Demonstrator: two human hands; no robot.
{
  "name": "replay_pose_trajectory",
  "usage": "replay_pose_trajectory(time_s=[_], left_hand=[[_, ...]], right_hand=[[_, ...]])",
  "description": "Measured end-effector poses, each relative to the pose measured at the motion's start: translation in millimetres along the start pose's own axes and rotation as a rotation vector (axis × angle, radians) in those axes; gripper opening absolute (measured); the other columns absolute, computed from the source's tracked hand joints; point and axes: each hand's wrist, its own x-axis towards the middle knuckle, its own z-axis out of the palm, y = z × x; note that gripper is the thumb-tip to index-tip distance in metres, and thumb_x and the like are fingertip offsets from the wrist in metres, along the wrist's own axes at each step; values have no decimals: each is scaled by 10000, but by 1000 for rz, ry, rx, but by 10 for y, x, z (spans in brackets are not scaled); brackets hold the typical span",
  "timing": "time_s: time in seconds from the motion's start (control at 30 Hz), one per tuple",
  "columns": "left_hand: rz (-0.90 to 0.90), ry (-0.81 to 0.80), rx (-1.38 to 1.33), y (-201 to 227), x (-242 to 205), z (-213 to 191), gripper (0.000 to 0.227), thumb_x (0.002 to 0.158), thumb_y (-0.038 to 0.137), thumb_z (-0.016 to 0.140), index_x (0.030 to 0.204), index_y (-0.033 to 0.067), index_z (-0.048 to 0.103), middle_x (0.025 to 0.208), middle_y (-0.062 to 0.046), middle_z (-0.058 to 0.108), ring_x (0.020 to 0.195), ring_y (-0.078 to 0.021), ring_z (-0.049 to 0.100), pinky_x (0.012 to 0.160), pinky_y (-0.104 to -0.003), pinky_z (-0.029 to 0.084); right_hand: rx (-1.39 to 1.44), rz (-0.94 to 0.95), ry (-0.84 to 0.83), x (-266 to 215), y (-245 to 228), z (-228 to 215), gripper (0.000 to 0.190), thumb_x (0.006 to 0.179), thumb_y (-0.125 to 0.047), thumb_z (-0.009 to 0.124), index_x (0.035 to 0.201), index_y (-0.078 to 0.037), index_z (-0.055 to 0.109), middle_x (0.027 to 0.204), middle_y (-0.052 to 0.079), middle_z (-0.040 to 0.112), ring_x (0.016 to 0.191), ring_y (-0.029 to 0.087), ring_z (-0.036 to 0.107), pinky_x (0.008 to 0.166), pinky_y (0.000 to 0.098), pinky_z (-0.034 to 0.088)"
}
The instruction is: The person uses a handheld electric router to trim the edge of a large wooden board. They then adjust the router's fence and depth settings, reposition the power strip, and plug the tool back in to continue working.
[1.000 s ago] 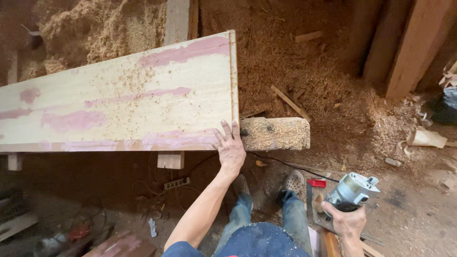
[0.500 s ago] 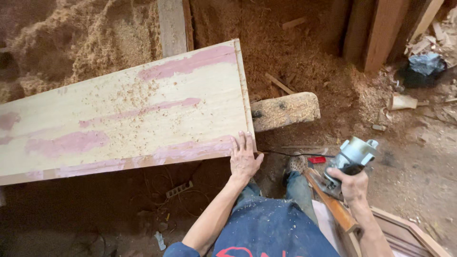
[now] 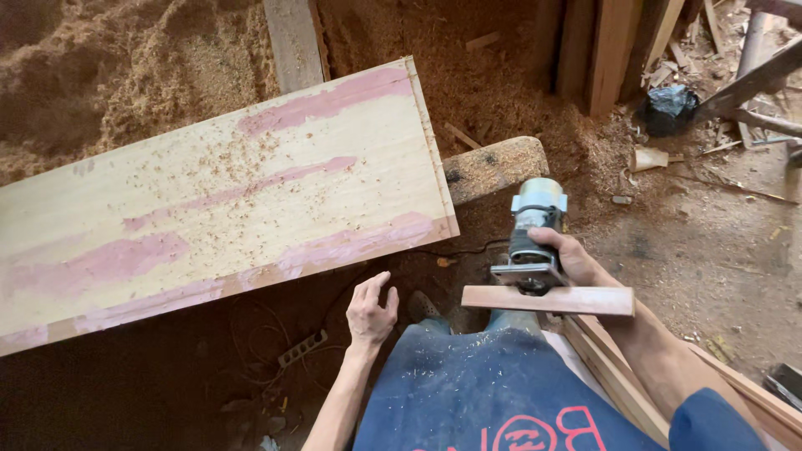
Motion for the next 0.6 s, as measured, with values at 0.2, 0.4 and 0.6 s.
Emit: replay_pose_trajectory(time_s=[0.2, 0.4, 0.6], left_hand=[[179, -32, -118, 154, 214, -340, 630, 757, 169, 860, 1322, 54, 606, 1285, -127, 674, 1171, -308, 650, 997, -384, 547], [463, -170, -204, 338, 539, -726, 988, 655, 319, 919, 1457, 17, 428, 1521, -189, 487, 1413, -370, 459, 1182, -495, 376], [602, -277, -261, 272, 539, -1010, 987, 670, 383, 918, 1469, 34, 456, 1560, -196, 453, 1463, -366, 433, 1215, -528, 336]], right_hand=[[35, 219, -66, -32, 151, 744, 411, 897, -409, 693, 1070, -37, 662, 845, 95, 741, 654, 197, 710, 633, 346, 600], [-118, 506, -76, 42, 460, 1492, 482, 889, -470, 657, 1085, -31, 684, 893, 106, 766, 699, 200, 727, 685, 350, 615], [-206, 491, -325, 325, 972, 1752, 430, 972, -471, 593, 1132, -77, 660, 996, 89, 752, 796, 164, 723, 748, 341, 610]])
